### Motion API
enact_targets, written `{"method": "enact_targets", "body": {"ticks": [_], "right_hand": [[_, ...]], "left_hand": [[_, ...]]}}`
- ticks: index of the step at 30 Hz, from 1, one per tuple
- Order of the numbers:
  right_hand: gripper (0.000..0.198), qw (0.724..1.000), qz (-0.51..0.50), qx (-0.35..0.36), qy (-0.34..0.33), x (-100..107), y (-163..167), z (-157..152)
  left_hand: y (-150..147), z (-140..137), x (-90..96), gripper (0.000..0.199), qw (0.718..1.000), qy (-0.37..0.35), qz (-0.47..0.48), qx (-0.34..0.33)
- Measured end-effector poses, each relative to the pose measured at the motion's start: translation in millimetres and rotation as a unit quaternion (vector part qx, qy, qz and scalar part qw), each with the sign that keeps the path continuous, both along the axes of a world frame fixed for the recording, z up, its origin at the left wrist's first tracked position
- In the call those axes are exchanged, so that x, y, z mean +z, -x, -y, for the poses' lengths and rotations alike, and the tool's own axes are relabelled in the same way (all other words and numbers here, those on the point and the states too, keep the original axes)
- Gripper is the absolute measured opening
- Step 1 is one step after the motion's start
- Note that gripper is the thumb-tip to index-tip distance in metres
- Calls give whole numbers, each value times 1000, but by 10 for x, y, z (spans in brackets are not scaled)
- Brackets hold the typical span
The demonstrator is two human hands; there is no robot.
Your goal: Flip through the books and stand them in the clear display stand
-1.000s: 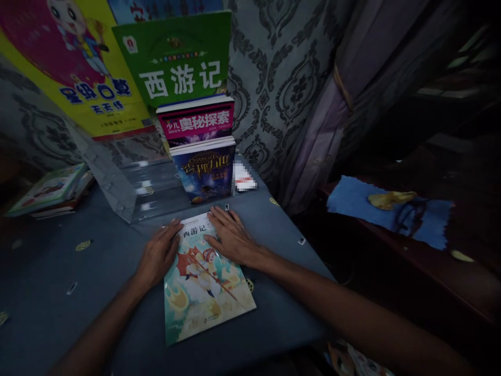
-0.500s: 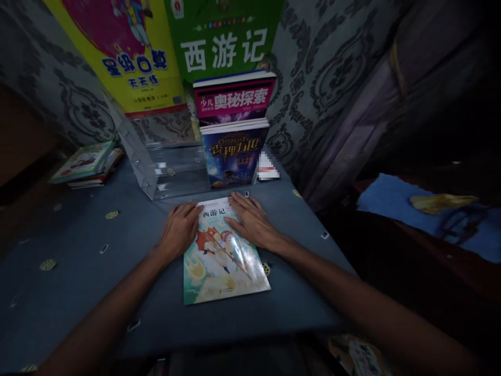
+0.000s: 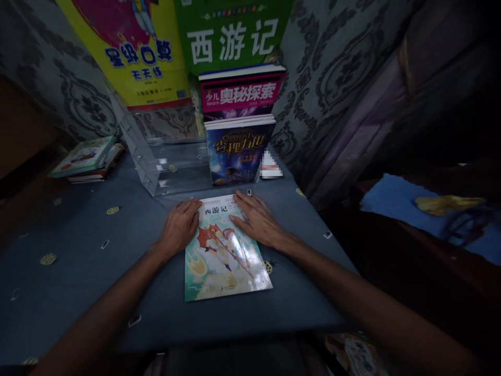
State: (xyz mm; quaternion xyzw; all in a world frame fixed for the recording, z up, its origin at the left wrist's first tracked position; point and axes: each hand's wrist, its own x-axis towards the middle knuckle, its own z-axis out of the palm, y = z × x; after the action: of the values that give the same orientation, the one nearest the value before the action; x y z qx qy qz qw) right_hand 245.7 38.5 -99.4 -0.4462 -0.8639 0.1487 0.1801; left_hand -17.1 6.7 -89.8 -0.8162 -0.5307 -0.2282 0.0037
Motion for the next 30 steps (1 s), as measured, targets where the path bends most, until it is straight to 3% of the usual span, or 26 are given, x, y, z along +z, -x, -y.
{"method": "enact_targets", "body": {"ticks": [4,10,16,21,30], "right_hand": [[68,1000,-9,-4,-8,-3,14,9],[57,1000,-23,-1,-11,-5,7,-5],[49,994,-105,9,8,-102,-81,-138],[48,992,-128,16,8,-135,-104,-200],[48,993,-118,8,17,-110,-80,-208]], "left_hand": [[19,-21,-15,39,1000,7,5,-4],[-31,0,73,39,998,22,-58,3],[-63,15,101,40,997,30,-64,17],[-33,-5,76,40,999,33,-41,3],[-147,35,102,48,995,48,-80,-47]]}}
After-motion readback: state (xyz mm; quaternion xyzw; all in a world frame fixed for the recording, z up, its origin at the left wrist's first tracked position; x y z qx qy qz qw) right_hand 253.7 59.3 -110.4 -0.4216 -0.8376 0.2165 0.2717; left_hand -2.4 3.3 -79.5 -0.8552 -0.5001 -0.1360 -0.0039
